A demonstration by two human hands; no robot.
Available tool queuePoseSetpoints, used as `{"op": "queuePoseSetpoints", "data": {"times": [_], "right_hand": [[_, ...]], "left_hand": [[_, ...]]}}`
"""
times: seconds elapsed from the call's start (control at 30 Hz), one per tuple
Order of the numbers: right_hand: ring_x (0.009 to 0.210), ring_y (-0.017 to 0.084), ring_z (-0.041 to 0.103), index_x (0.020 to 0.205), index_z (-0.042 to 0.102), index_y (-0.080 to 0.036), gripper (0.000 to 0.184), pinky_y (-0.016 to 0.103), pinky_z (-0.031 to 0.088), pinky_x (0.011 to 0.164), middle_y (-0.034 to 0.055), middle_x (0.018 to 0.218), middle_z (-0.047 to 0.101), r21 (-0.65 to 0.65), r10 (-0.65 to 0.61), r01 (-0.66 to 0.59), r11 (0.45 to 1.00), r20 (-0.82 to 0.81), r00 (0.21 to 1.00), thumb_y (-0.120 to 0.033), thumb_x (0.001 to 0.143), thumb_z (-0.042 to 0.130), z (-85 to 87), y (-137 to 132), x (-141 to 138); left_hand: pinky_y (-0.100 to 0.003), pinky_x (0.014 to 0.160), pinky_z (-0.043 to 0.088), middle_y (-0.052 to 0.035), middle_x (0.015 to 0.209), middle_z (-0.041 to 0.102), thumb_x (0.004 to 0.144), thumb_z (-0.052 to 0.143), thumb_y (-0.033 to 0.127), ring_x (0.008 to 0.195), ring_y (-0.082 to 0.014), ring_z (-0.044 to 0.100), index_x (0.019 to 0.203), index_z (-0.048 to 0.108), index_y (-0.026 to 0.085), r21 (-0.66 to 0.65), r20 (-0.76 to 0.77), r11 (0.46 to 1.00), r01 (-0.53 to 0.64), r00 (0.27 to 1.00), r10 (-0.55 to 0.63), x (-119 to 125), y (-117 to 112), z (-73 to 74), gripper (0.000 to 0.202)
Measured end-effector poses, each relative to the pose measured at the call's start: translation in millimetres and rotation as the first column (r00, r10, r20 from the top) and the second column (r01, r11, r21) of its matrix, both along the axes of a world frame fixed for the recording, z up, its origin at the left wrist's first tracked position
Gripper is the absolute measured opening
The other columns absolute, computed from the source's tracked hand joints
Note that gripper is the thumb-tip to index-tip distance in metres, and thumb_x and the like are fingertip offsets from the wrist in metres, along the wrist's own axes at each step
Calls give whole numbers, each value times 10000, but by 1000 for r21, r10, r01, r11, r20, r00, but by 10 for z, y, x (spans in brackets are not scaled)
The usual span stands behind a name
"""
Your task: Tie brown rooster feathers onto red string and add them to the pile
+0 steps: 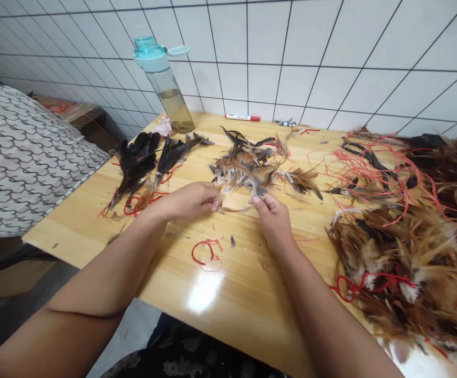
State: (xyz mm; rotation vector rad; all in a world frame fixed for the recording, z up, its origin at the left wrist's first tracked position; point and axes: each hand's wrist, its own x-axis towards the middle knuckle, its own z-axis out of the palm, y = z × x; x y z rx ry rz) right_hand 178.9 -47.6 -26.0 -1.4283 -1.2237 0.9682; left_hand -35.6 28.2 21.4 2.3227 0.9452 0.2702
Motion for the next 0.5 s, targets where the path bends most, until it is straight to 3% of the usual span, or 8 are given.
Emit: {"op": "queuePoseSetpoints", "data": {"times": [0.1, 0.2, 0.37, 0.43, 0.5], "right_hand": [[600, 126, 448, 714, 629, -182, 254, 264, 357, 596, -19, 611, 521, -47, -55, 52, 998, -71, 996, -430, 766, 615, 17, -1, -17], [615, 131, 463, 703, 648, -178, 264, 269, 365, 620, -15, 621, 549, -46, -68, 64, 997, -77, 995, -439, 739, 632, 3, 15, -26], [607, 136, 460, 681, 642, -182, 283, 264, 352, 593, -14, 593, 539, -46, -58, 56, 997, -40, 998, -459, 729, 617, -42, 33, -24], [606, 134, 461, 670, 636, -181, 278, 264, 356, 596, -15, 594, 539, -39, -44, 43, 998, -27, 999, -450, 735, 612, -57, 32, -25], [598, 132, 462, 652, 624, -181, 276, 265, 362, 597, -18, 591, 540, -41, -34, 33, 999, -21, 999, -443, 741, 609, -69, 30, -29]], "left_hand": [[-231, 649, 364, -3, 727, 565, 741, 583, 146, 691, -122, 495, 721, 613, 162, -21, 184, 995, -97, 978, 99, 56, -26, 21, 40], [-210, 579, 341, 24, 684, 512, 776, 600, 231, 610, -89, 450, 786, 557, 156, -246, 392, 957, -154, 887, 244, 154, -83, 9, 87], [-212, 573, 401, 26, 644, 553, 730, 680, 302, 572, -82, 506, 783, 477, 164, -586, 534, 808, -49, 727, 432, 371, -216, -88, 251], [-223, 590, 426, 9, 663, 583, 717, 701, 321, 593, -92, 539, 776, 482, 158, -637, 543, 771, -14, 702, 461, 434, -257, -124, 279], [-222, 594, 421, 5, 676, 590, 708, 718, 328, 596, -87, 537, 764, 498, 150, -641, 550, 768, -6, 694, 464, 475, -285, -147, 289]]}}
